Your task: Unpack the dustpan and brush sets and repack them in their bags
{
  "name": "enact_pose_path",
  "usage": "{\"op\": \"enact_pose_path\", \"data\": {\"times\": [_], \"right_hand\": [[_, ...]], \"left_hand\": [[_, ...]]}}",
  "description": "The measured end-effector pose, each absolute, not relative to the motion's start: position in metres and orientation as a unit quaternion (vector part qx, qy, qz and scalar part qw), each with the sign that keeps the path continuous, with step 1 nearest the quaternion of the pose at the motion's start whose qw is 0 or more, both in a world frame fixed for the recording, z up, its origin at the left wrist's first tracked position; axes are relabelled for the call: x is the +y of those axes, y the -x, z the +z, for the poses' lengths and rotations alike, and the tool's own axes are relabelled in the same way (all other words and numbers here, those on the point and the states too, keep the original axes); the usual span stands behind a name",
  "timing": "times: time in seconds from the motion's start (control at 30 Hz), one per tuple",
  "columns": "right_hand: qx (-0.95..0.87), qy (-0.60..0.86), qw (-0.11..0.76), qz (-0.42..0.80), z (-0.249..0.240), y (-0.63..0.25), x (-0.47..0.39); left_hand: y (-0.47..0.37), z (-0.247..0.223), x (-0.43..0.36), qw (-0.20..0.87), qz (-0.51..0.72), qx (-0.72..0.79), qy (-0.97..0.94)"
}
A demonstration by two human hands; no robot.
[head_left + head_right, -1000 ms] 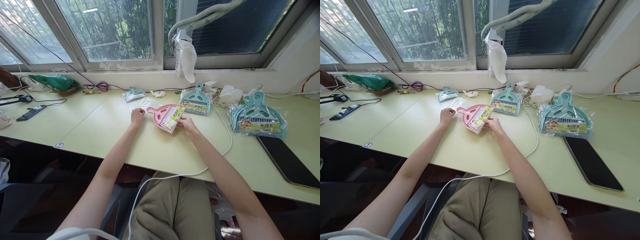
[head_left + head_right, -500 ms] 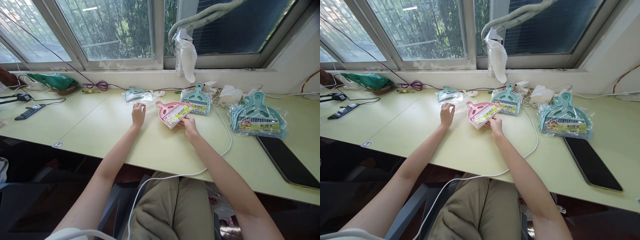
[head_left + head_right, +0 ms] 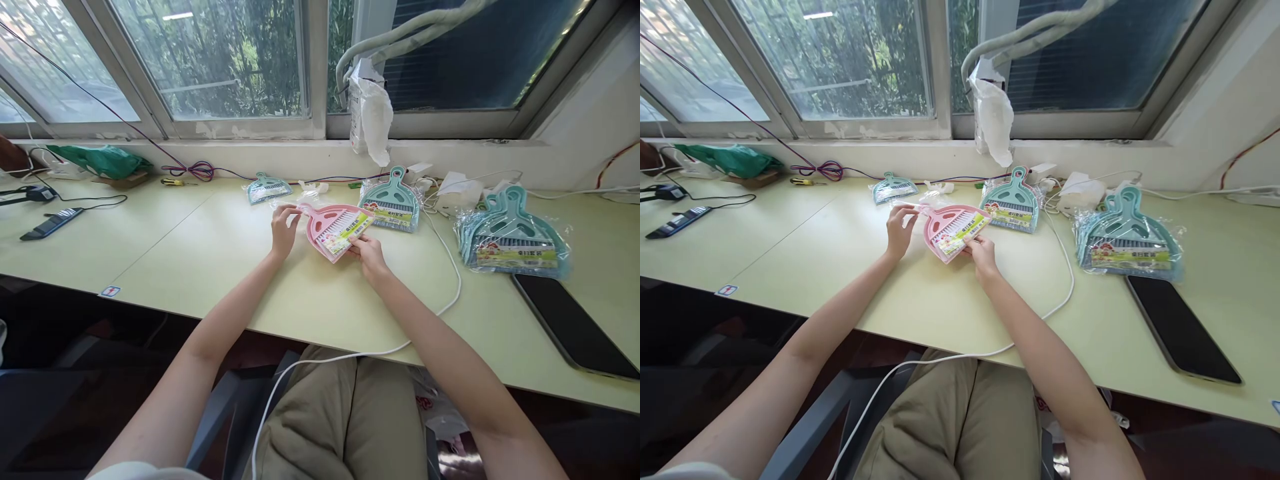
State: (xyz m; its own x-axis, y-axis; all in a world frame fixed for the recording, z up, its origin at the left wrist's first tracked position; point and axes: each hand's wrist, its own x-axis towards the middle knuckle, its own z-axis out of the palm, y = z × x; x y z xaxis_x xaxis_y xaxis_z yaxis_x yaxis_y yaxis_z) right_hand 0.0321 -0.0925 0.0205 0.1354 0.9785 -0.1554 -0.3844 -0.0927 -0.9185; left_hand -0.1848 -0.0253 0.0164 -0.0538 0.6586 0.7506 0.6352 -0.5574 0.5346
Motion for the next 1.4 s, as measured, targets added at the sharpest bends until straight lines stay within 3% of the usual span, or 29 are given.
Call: {"op": "enact_pose_path", "data": {"times": [0.23,0.73,1.03,1.2,1.4], "right_hand": [[-0.29,0.442,0.649,0.547,0.013,-0.038,-0.087],[-0.376,0.399,0.621,0.561,0.022,-0.032,-0.094],[-0.399,0.411,0.608,0.549,0.025,-0.031,-0.095],[-0.402,0.42,0.611,0.537,0.026,-0.036,-0.093],[-0.388,0.438,0.618,0.525,0.028,-0.044,-0.088]], "left_hand": [[0.169,0.023,-0.042,0.027,0.5,0.438,-0.747],[0.176,0.022,-0.039,0.013,0.638,0.528,-0.561],[0.199,0.009,-0.007,0.246,0.61,0.529,-0.537],[0.204,0.023,-0.011,0.172,0.62,0.498,-0.581],[0.208,0.045,-0.028,0.057,0.532,0.478,-0.696]]}}
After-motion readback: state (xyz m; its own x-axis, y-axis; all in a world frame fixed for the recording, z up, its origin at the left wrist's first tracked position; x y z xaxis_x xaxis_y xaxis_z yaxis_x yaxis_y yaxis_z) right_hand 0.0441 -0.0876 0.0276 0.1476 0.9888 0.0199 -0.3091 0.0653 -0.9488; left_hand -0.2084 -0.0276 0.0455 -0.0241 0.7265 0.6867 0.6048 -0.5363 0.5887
